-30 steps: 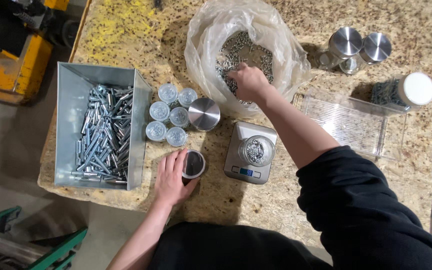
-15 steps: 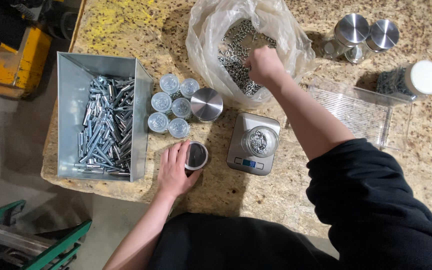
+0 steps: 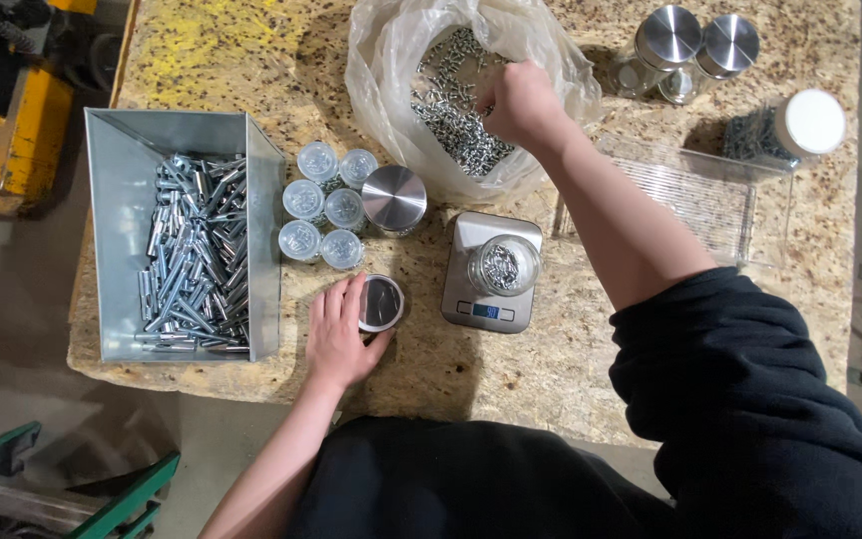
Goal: The person places a metal container on a digital scale, tares it, and then scoops small metal fasteners from a plastic bag into the container. They repeat this process with a second container, filling each to a target weight before sealing them with lids.
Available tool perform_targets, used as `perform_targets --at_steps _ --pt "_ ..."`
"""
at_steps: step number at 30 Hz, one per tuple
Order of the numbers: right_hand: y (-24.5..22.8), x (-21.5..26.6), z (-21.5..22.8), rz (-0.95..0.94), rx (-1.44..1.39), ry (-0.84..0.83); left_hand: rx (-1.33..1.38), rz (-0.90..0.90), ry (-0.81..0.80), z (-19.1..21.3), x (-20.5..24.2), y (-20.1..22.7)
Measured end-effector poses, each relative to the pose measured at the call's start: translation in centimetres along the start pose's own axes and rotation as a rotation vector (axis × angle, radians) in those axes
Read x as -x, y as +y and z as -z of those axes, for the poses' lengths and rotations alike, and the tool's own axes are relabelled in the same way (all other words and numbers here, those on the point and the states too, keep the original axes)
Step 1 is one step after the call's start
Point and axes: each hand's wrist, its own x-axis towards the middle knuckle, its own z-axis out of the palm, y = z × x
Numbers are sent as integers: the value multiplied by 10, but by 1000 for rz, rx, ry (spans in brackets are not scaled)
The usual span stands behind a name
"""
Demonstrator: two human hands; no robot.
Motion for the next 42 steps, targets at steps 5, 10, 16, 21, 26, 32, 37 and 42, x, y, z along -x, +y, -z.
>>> perform_targets --at_steps 5,10,16,21,26,32,37,42 --pt "-7 12 11 -51 -42 29 3 2 -6 8 0 4" --pt "-11 17 21 -57 -34 -12 16 1 8 3 0 2" --pt "-10 18 22 -60 -7 -3 27 3 7 7 1 4" --pt "-46 70 58 -47 -29 -20 32 42 -30 -6 1 0" --pt "-74 145 70 63 -122 -32 43 -10 50 6 -1 5" --pt "-81 192 36 -57 -59 -224 146 -29 230 -9 1 0" --pt "-65 194 -18 -8 56 -232 167 -32 201 -1 0 5" --pt "-49 193 -51 -37 92 -256 150 -49 204 3 0 6"
